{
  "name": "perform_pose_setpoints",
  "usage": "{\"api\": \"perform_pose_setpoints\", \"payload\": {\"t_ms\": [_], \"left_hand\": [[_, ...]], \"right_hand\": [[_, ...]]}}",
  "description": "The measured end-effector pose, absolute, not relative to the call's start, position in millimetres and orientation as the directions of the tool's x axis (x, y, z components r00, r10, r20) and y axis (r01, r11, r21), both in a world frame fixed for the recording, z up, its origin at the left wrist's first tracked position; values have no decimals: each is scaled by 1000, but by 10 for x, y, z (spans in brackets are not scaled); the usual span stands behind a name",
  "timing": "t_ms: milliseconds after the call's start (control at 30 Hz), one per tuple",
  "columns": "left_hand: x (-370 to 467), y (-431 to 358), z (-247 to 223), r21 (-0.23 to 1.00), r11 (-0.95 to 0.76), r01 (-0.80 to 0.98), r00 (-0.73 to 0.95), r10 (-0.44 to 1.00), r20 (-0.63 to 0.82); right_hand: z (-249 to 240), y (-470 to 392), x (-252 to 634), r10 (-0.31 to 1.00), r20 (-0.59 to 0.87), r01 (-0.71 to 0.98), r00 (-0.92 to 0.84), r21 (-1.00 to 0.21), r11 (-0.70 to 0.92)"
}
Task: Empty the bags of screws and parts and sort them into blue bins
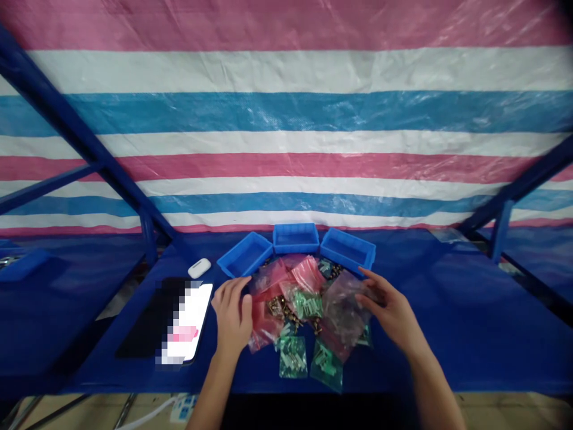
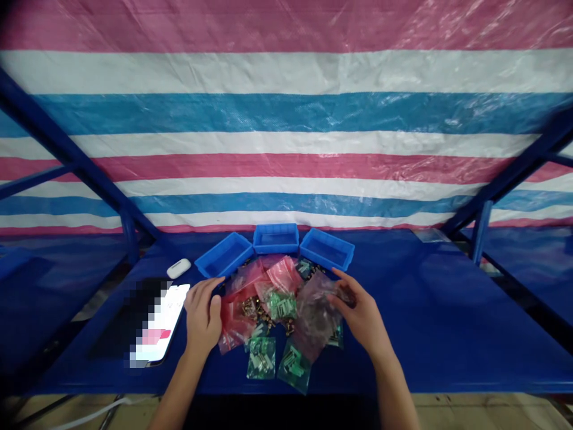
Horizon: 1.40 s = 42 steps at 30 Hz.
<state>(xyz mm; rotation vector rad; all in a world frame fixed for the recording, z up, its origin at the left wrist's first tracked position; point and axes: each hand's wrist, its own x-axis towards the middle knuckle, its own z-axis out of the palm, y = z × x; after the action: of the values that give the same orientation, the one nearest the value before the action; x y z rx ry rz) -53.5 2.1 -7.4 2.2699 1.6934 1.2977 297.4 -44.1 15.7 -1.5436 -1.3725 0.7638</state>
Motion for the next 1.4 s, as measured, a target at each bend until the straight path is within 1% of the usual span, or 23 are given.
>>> {"api": "perform_pose_setpoints", "payload": {"t_ms": [67,167,400,467,533,600,633,667,733,767,800,833,867,933,967,1033,1100,1167,1233,1300,1400], "left_hand": [[-535,22,-73,478,-410,777,55,800,597],[-522,29,-67,488,-395,778,42,809,586],[-541,45,-60,497,-368,786,12,813,582],[-534,3,-16,488,-391,780,-9,773,634],[-459,-73,91,468,-446,763,-52,679,732],[-293,-165,267,457,-521,720,-103,572,814],[-181,-207,374,493,-545,678,-126,575,809],[-58,-241,485,554,-560,616,-119,629,768],[183,-279,696,743,-521,421,-85,792,604],[283,-286,782,850,-444,283,-45,879,474],[361,-291,850,931,-343,123,35,939,341],[417,-296,895,982,-190,-14,152,970,190],[451,-305,919,993,-34,-115,246,967,62],[471,-341,905,954,198,-227,377,921,-101],[465,-364,874,931,265,-253,390,908,-152],[442,-410,787,907,319,-275,319,920,-227],[418,-445,698,905,321,-280,180,943,-279],[402,-470,636,888,329,-321,91,944,-317],[396,-496,620,829,369,-419,59,923,-381],[397,-531,646,745,418,-519,35,882,-470],[391,-595,729,681,443,-583,0,838,-546]], "right_hand": [[193,-489,3037,948,115,329,298,-944,11],[251,-528,3112,901,118,247,418,-969,12],[325,-526,3192,785,147,186,602,-982,41],[363,-539,3130,752,155,142,641,-986,82],[416,-561,2995,748,140,47,649,-988,144],[482,-589,2795,797,89,-105,597,-977,188],[518,-606,2681,831,53,-186,553,-965,186],[556,-624,2565,863,17,-262,505,-950,172],[628,-667,2352,909,-50,-388,414,-913,126],[660,-689,2264,923,-81,-434,375,-896,98],[686,-712,2190,931,-103,-470,351,-879,80],[706,-732,2131,935,-119,-497,336,-865,69],[718,-750,2086,935,-132,-518,330,-853,62],[713,-775,2029,924,-146,-532,353,-844,70],[697,-783,2013,913,-147,-526,379,-847,82],[645,-790,1996,882,-136,-480,450,-870,110],[584,-792,1987,851,-107,-407,514,-904,132],[532,-795,1969,847,-96,-371,523,-920,125],[496,-799,1931,875,-128,-422,466,-902,93],[469,-810,1873,914,-183,-521,363,-853,36],[422,-843,1779,939,-256,-614,230,-787,-65]]}}
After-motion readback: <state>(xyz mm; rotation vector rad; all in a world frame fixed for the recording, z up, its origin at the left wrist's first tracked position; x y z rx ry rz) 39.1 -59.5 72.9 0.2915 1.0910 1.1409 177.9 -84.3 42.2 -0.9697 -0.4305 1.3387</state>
